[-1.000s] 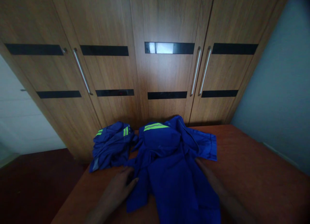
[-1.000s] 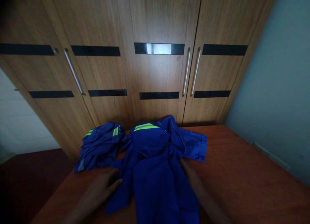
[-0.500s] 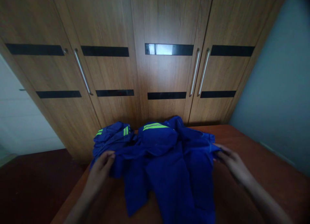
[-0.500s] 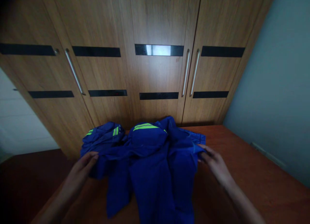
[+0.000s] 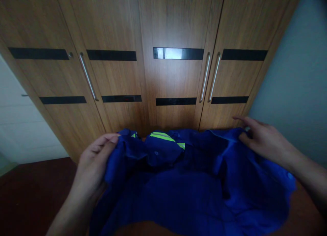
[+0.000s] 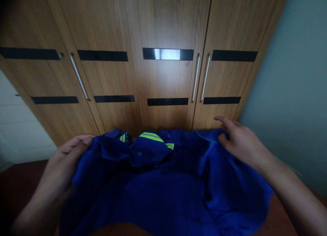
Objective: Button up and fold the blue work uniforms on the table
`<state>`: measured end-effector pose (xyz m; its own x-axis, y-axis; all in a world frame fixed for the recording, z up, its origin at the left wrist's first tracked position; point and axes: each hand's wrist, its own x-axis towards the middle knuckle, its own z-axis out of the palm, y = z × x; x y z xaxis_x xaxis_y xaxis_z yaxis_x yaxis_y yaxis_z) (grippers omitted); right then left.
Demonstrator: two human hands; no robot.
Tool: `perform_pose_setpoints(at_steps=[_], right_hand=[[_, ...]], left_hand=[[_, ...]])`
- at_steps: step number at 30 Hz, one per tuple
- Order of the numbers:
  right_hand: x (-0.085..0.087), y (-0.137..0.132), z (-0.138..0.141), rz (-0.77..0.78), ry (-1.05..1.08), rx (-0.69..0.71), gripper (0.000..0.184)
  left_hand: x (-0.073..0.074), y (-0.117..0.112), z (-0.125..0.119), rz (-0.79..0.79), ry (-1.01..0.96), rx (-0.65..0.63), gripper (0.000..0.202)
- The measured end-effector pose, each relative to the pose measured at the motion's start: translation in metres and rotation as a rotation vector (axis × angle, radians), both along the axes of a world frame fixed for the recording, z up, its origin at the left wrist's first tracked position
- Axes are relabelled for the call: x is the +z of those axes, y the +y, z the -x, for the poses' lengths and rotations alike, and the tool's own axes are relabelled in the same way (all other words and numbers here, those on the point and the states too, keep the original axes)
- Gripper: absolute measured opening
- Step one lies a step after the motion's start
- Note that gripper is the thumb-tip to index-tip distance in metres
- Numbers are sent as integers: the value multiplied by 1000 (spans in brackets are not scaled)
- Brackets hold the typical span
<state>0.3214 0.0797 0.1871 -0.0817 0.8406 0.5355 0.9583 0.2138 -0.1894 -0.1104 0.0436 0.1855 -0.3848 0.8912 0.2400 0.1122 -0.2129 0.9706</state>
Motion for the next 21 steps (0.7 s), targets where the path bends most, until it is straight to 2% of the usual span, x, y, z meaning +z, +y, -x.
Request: perform_pose_setpoints(at_steps=[2, 4, 7, 9, 11, 13, 15, 18, 19, 21], right_hand=[[-8, -7, 45, 42, 22, 167, 59], [-30, -19, 86, 147, 16, 357, 56], [-68, -39, 124, 455, -15, 534, 44], [-85, -45, 130, 660, -19, 701, 41], [-94, -43, 123, 811, 89, 830, 39], [-99, -31, 108, 869, 299, 821, 34], [-105, -12, 90, 815, 514, 681, 30], [-121, 19, 69, 660, 672, 456, 26], [-127, 28, 65, 625, 676, 401, 26], [-139, 44, 63, 588, 655, 301, 24]], left_hand=[[-10, -6, -30, 45, 100, -311, 30], [-26, -14, -57, 112, 326, -620, 29], [-54, -26, -81, 211, 606, -1085, 31], [-67, -28, -83, 247, 685, -1198, 34], [-73, -24, -73, 243, 668, -1134, 32], [-74, -10, -56, 211, 621, -989, 30], [-73, 11, -34, 161, 643, -794, 31], [-80, 47, -7, 100, 914, -415, 34], [-85, 58, -1, 126, 1027, -302, 37], [-98, 76, 5, 269, 1198, -202, 49]])
